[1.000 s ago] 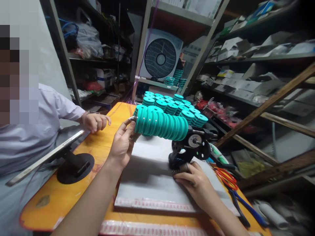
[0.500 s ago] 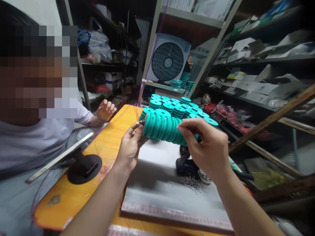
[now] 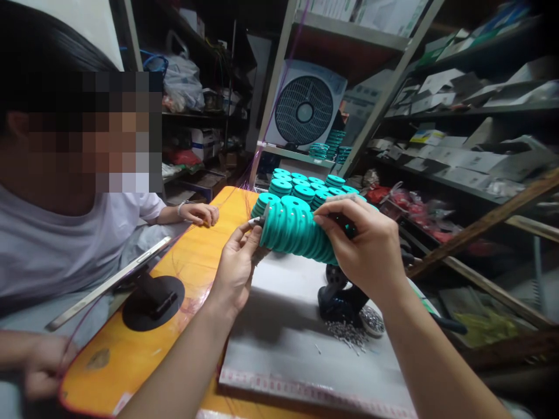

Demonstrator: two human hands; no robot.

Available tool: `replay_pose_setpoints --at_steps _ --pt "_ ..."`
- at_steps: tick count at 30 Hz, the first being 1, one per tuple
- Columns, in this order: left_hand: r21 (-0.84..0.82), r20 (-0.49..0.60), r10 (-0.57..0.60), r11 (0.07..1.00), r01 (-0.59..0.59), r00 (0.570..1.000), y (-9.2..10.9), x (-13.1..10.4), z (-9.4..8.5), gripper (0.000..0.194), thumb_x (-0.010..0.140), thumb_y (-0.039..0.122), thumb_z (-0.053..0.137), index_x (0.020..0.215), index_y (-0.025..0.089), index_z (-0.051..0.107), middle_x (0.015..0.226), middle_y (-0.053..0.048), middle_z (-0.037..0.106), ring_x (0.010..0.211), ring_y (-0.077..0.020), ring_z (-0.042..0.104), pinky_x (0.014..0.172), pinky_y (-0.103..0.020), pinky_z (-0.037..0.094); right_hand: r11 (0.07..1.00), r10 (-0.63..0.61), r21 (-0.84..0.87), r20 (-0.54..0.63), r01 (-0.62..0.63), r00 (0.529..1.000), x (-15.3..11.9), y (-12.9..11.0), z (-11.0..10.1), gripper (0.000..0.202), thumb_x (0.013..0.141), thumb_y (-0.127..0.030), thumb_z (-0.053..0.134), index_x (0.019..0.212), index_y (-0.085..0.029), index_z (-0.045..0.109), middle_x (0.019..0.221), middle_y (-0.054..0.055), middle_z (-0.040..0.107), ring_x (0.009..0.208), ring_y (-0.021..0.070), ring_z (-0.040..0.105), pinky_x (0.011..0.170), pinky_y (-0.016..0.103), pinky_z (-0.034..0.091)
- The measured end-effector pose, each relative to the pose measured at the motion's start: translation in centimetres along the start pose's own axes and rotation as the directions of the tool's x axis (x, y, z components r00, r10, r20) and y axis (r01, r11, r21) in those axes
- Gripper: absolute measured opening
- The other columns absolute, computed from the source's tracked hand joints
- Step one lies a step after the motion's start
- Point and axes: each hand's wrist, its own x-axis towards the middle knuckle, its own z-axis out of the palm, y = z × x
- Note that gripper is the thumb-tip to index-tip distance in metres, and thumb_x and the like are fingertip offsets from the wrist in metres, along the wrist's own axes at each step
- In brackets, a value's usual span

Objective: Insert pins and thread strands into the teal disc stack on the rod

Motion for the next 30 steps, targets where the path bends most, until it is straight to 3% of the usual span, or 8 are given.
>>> replay_pose_setpoints --at_steps 9,12,14,16,19,23,26,30 --pt "0.030 0.003 0.011 0.999 -0.011 1.000 -0.3 0.2 -0.3 0.035 0.068 0.033 0.079 0.096 0.019 0.065 0.086 0.000 0.069 0.072 -0.0096 0.063 0.074 -0.024 0.054 0.995 -0.052 -0.071 0.150 0.063 0.987 0.6 0.0 -0.6 0.010 0.083 -0.013 0.061 0.079 -0.022 0.063 0.083 0.001 0.063 0.081 0.0161 0.061 0.075 0.031 0.048" --pt "0.024 0.018 0.013 1.000 -0.013 1.000 -0.3 0.2 -0.4 0.036 0.067 0.032 0.080 0.096 0.019 0.065 0.087 0.000 0.069 0.075 -0.0103 0.065 0.075 -0.024 0.054 0.992 -0.072 -0.092 0.115 0.082 0.991 -0.3 -0.7 -1.4 0.009 0.083 -0.015 0.062 0.088 -0.022 0.066 0.094 0.003 0.064 0.085 0.0171 0.061 0.076 0.032 0.049" --pt "0.018 0.017 0.013 1.000 -0.013 1.000 -0.2 0.2 -0.4 0.035 0.067 0.032 0.080 0.096 0.019 0.065 0.087 0.000 0.069 0.075 -0.0100 0.065 0.075 -0.023 0.054 0.994 -0.033 -0.098 0.038 0.036 0.999 -2.3 -1.2 -2.2 0.016 0.084 -0.018 0.062 0.098 -0.022 0.065 0.102 0.005 0.062 0.088 0.0179 0.061 0.077 0.033 0.049" --pt "0.012 0.019 0.013 1.000 -0.013 1.000 -0.2 0.1 -0.3 0.034 0.067 0.031 0.080 0.095 0.019 0.065 0.086 0.001 0.069 0.073 -0.0092 0.064 0.074 -0.022 0.054 0.996 0.062 -0.073 0.067 -0.057 0.996 -5.6 -1.6 -3.0 0.016 0.085 -0.018 0.059 0.099 -0.023 0.066 0.098 0.005 0.061 0.087 0.0173 0.060 0.075 0.031 0.050" --pt "0.017 0.035 0.020 1.000 -0.020 0.999 -0.2 0.0 -0.2 0.032 0.069 0.031 0.079 0.095 0.018 0.066 0.087 0.000 0.070 0.074 -0.0097 0.064 0.074 -0.023 0.055 0.975 0.223 -0.091 0.436 -0.204 0.872 -11.2 -1.2 -3.5 0.015 0.088 -0.018 0.055 0.089 -0.025 0.068 0.088 0.004 0.062 0.081 0.0173 0.060 0.069 0.030 0.049" --pt "0.026 0.032 0.022 0.999 -0.023 0.999 -0.2 0.1 -0.1 0.031 0.070 0.031 0.078 0.095 0.018 0.066 0.087 0.000 0.070 0.074 -0.0100 0.065 0.075 -0.023 0.055 0.912 0.410 -0.219 0.505 -0.348 0.759 -16.9 0.6 -2.5 0.016 0.085 -0.023 0.060 0.096 -0.026 0.071 0.091 0.006 0.064 0.087 0.0215 0.060 0.075 0.035 0.050" --pt "0.029 0.029 0.016 0.999 -0.017 0.999 -0.2 0.1 -0.1 0.031 0.070 0.031 0.078 0.095 0.018 0.066 0.087 0.000 0.070 0.074 -0.0097 0.065 0.075 -0.023 0.055 0.883 0.463 -0.173 0.465 -0.436 0.755 -18.8 1.4 -1.2 0.012 0.085 -0.026 0.062 0.090 -0.026 0.072 0.090 0.005 0.065 0.085 0.0209 0.061 0.074 0.033 0.050" --pt "0.028 0.019 0.019 0.999 -0.020 1.000 -0.2 0.0 0.0 0.030 0.071 0.030 0.077 0.097 0.018 0.066 0.087 0.000 0.070 0.076 -0.0097 0.065 0.078 -0.024 0.055 0.915 0.398 -0.105 0.385 -0.389 0.833 -18.6 1.1 -0.6 0.015 0.088 -0.022 0.056 0.082 -0.023 0.069 0.081 0.004 0.062 0.076 0.0179 0.061 0.066 0.029 0.049"
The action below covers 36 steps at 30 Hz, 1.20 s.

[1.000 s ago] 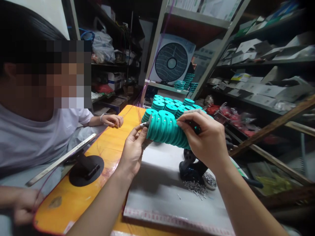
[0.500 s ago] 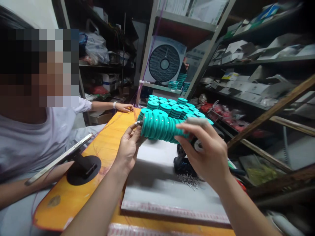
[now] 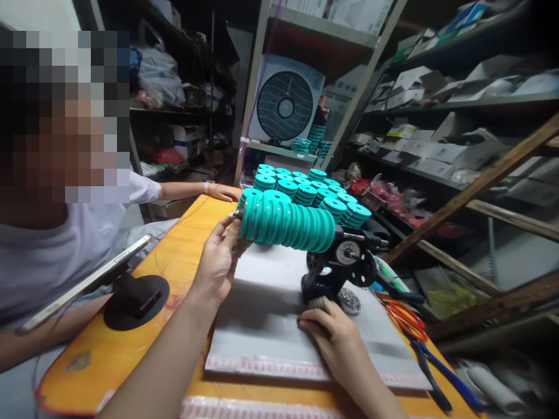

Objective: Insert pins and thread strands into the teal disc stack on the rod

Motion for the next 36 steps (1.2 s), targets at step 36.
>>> replay_pose_setpoints --at_steps 36 --pt "-0.026 -0.044 -0.034 0.999 0.033 0.998 0.2 -0.2 0.3 0.024 0.073 0.026 0.075 0.094 0.018 0.066 0.086 0.000 0.070 0.073 -0.0096 0.065 0.077 -0.024 0.054 0.774 -0.594 -0.470 -0.308 0.424 0.744 13.1 -7.7 -7.6 0.018 0.087 -0.007 0.048 0.082 -0.023 0.055 0.083 0.001 0.070 0.077 0.0144 0.066 0.068 0.027 0.049"
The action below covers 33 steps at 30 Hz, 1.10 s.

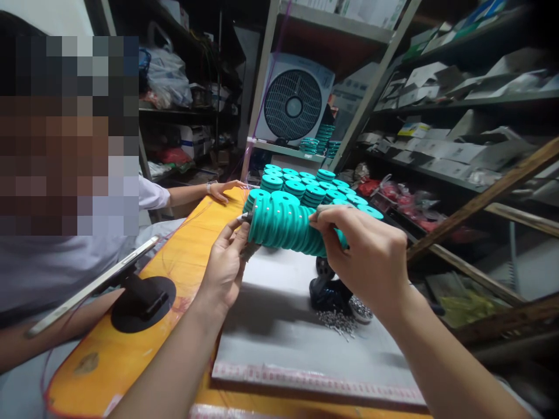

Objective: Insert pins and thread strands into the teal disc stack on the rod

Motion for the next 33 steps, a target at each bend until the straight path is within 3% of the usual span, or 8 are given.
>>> replay_pose_setpoints --at_steps 7,10,12,14,16,20,27,33 --pt "-0.005 0.013 -0.003 1.000 0.003 1.000 0.0 0.0 0.1 0.025 0.072 0.024 0.076 0.094 0.019 0.066 0.088 0.000 0.071 0.074 -0.0098 0.066 0.077 -0.024 0.056 0.977 0.092 0.191 0.041 -0.098 0.995 -1.3 -0.3 -1.7 0.017 0.087 -0.011 0.052 0.098 -0.022 0.060 0.099 0.005 0.068 0.094 0.0178 0.063 0.082 0.033 0.049" --pt "-0.001 0.012 -0.009 1.000 0.009 1.000 0.1 0.0 0.1 0.025 0.073 0.024 0.076 0.095 0.018 0.066 0.089 -0.001 0.071 0.075 -0.0099 0.066 0.076 -0.024 0.056 0.954 0.222 0.173 0.143 -0.245 0.964 -6.0 -0.5 -3.4 0.013 0.085 -0.016 0.058 0.096 -0.023 0.062 0.094 0.005 0.065 0.090 0.0198 0.060 0.079 0.036 0.049" --pt "-0.008 0.008 -0.004 1.000 0.004 1.000 0.0 0.0 0.1 0.024 0.073 0.023 0.075 0.094 0.018 0.066 0.089 -0.001 0.071 0.075 -0.0101 0.066 0.076 -0.024 0.057 0.938 0.255 0.122 0.387 -0.323 0.886 -10.1 -0.5 -4.2 0.006 0.085 -0.019 0.059 0.086 -0.024 0.063 0.084 0.003 0.063 0.081 0.0193 0.058 0.070 0.034 0.048" --pt "-0.020 -0.005 0.001 1.000 -0.001 1.000 -0.1 0.0 0.0 0.021 0.073 0.022 0.075 0.093 0.019 0.066 0.089 0.000 0.071 0.074 -0.0101 0.067 0.075 -0.025 0.057 0.930 0.291 0.055 0.495 -0.364 0.818 -13.9 -0.3 -4.5 0.008 0.085 -0.021 0.060 0.079 -0.024 0.064 0.080 0.002 0.063 0.078 0.0197 0.057 0.067 0.034 0.049" --pt "-0.024 -0.012 0.006 1.000 -0.006 1.000 -0.2 0.1 0.0 0.020 0.074 0.022 0.075 0.092 0.019 0.067 0.088 0.000 0.071 0.073 -0.0097 0.066 0.075 -0.024 0.057 0.916 0.354 -0.014 0.501 -0.402 0.790 -16.7 -0.2 -4.3 0.007 0.083 -0.024 0.063 0.077 -0.025 0.066 0.078 0.002 0.063 0.079 0.0209 0.058 0.066 0.035 0.050" --pt "-0.008 -0.006 0.010 1.000 -0.010 1.000 -0.3 0.1 -0.1 0.020 0.075 0.021 0.074 0.094 0.019 0.067 0.088 0.000 0.071 0.073 -0.0095 0.066 0.074 -0.022 0.057 0.891 0.442 -0.091 0.399 -0.444 0.804 -19.1 -0.5 -3.1 0.007 0.082 -0.026 0.064 0.078 -0.026 0.070 0.074 0.004 0.061 0.078 0.0228 0.058 0.065 0.037 0.051" --pt "-0.010 -0.005 0.008 1.000 -0.008 1.000 -0.2 0.0 0.0 0.018 0.076 0.021 0.073 0.093 0.019 0.068 0.088 0.000 0.071 0.071 -0.0089 0.066 0.073 -0.021 0.058 0.910 0.412 -0.135 0.381 -0.391 0.828 -17.7 -0.5 -3.3 0.014 0.090 -0.018 0.048 0.084 -0.022 0.060 0.080 0.005 0.060 0.074 0.0203 0.058 0.063 0.034 0.050" --pt "-0.020 -0.008 0.005 1.000 -0.005 1.000 0.0 -0.1 0.2 0.019 0.076 0.021 0.073 0.094 0.019 0.069 0.092 0.000 0.071 0.074 -0.0092 0.066 0.072 -0.022 0.058 0.975 0.224 -0.020 0.074 -0.223 0.972 -8.1 0.1 -4.6 0.017 0.087 -0.012 0.055 0.099 -0.022 0.059 0.091 0.004 0.067 0.082 0.0168 0.065 0.073 0.028 0.050"
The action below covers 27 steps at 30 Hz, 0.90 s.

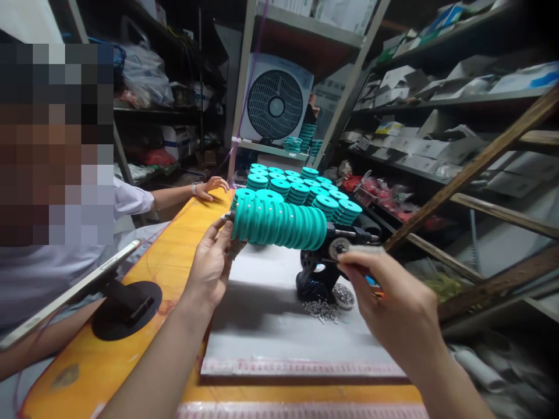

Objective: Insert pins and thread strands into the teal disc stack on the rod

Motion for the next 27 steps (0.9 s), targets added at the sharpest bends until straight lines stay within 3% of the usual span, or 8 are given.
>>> replay_pose_setpoints --at_steps 3,7,17,23,27 --pt "0.000 0.006 -0.009 1.000 0.009 1.000 0.0 0.0 0.0 0.019 0.075 0.021 0.073 0.094 0.019 0.068 0.089 0.000 0.071 0.072 -0.0091 0.065 0.072 -0.022 0.058 0.996 -0.033 0.082 -0.131 0.045 0.991 4.8 -1.1 0.6 0.018 0.085 -0.010 0.057 0.096 -0.023 0.060 0.089 0.001 0.069 0.079 0.0142 0.066 0.074 0.026 0.052" --pt "0.006 0.011 -0.010 1.000 0.010 1.000 0.0 0.1 -0.1 0.019 0.076 0.022 0.072 0.095 0.018 0.068 0.088 0.000 0.072 0.073 -0.0096 0.066 0.072 -0.022 0.057 0.987 -0.063 0.137 -0.142 0.082 0.988 7.7 -1.6 2.1 0.017 0.084 -0.008 0.057 0.092 -0.022 0.061 0.085 -0.001 0.070 0.074 0.0125 0.068 0.069 0.024 0.053" --pt "0.029 0.027 -0.009 1.000 0.009 1.000 0.0 0.1 -0.1 0.021 0.076 0.024 0.073 0.096 0.019 0.067 0.089 0.000 0.072 0.073 -0.0091 0.066 0.073 -0.021 0.057 0.989 -0.135 0.046 -0.096 0.140 0.986 8.0 -1.3 2.4 0.019 0.084 -0.004 0.054 0.087 -0.022 0.058 0.083 -0.002 0.070 0.071 0.0112 0.066 0.061 0.021 0.050" --pt "0.000 0.007 -0.018 1.000 0.018 1.000 0.1 0.0 0.1 0.022 0.075 0.023 0.074 0.096 0.018 0.068 0.084 0.000 0.071 0.067 -0.0076 0.064 0.069 -0.020 0.056 0.978 -0.210 -0.004 -0.059 0.211 0.976 7.5 -1.2 3.0 0.017 0.086 -0.004 0.050 0.085 -0.020 0.056 0.083 0.001 0.070 0.074 0.0132 0.066 0.066 0.025 0.050" --pt "0.003 0.025 -0.020 1.000 0.019 0.999 0.1 0.0 0.0 0.024 0.074 0.022 0.074 0.097 0.017 0.068 0.090 -0.002 0.072 0.074 -0.0096 0.066 0.073 -0.021 0.057 0.967 -0.249 0.052 -0.035 0.251 0.968 7.4 -1.1 3.0 0.020 0.087 -0.003 0.048 0.087 -0.021 0.056 0.088 0.003 0.070 0.081 0.0147 0.066 0.073 0.028 0.051"
